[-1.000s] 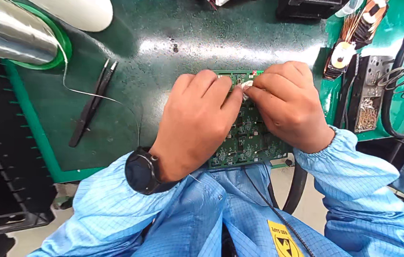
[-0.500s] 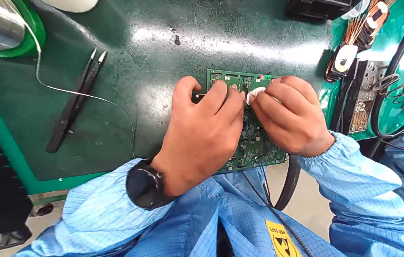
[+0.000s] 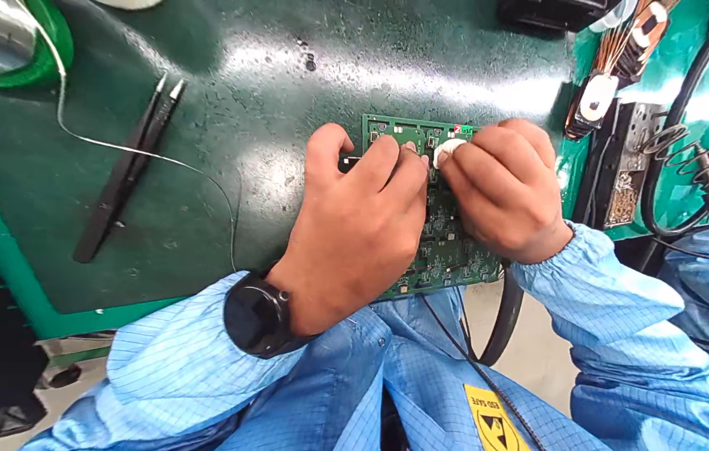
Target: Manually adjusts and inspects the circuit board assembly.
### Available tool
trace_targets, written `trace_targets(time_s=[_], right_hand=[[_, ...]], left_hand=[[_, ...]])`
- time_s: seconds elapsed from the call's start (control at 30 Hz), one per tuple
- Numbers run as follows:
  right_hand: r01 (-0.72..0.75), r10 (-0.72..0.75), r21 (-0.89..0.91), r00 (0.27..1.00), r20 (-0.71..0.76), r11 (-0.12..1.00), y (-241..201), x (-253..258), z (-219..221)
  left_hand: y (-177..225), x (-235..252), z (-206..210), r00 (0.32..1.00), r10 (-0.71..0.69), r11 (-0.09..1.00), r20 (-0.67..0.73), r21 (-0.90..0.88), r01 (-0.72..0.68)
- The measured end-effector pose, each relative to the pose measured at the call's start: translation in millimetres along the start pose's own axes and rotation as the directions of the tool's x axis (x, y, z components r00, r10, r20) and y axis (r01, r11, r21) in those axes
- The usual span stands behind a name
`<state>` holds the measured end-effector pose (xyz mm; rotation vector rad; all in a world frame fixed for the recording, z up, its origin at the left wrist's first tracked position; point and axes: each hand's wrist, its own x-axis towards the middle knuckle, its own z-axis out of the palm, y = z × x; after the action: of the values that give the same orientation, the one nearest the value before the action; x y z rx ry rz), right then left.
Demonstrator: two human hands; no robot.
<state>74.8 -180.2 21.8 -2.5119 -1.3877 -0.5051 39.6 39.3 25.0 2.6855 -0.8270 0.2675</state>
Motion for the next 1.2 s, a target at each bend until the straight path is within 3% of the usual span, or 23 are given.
trace_targets(time_s=[0.27, 0.4, 0.5, 1.2], right_hand=[[-0.23, 0.227, -0.028, 0.97, -0.085, 0.973, -1.2, 10.0, 10.7], [-0.225, 0.225, -0.007, 0.974, -0.029, 0.974, -15.6, 5.7, -0.2], [-0.269, 0.267, -0.086, 0.963, -0.041, 0.959, -6.8, 5.4, 0.2], [-0.322, 0.32, -0.051, 0.946, -0.044, 0.945, -20.1, -0.8, -0.9]], left_hand=[[-0.4, -0.2, 0.1, 1.0, 0.009, 1.0, -0.014, 0.01, -0.009], [-0.7, -0.5, 0.8, 1.0, 0.005, 1.0, -0.017, 0.01, -0.005], [0.0, -0.8, 1.2, 1.0, 0.002, 1.0, -0.012, 0.009, -0.002], [-1.6, -2.3, 2.0, 1.0, 0.016, 1.0, -0.022, 0.011, -0.015]])
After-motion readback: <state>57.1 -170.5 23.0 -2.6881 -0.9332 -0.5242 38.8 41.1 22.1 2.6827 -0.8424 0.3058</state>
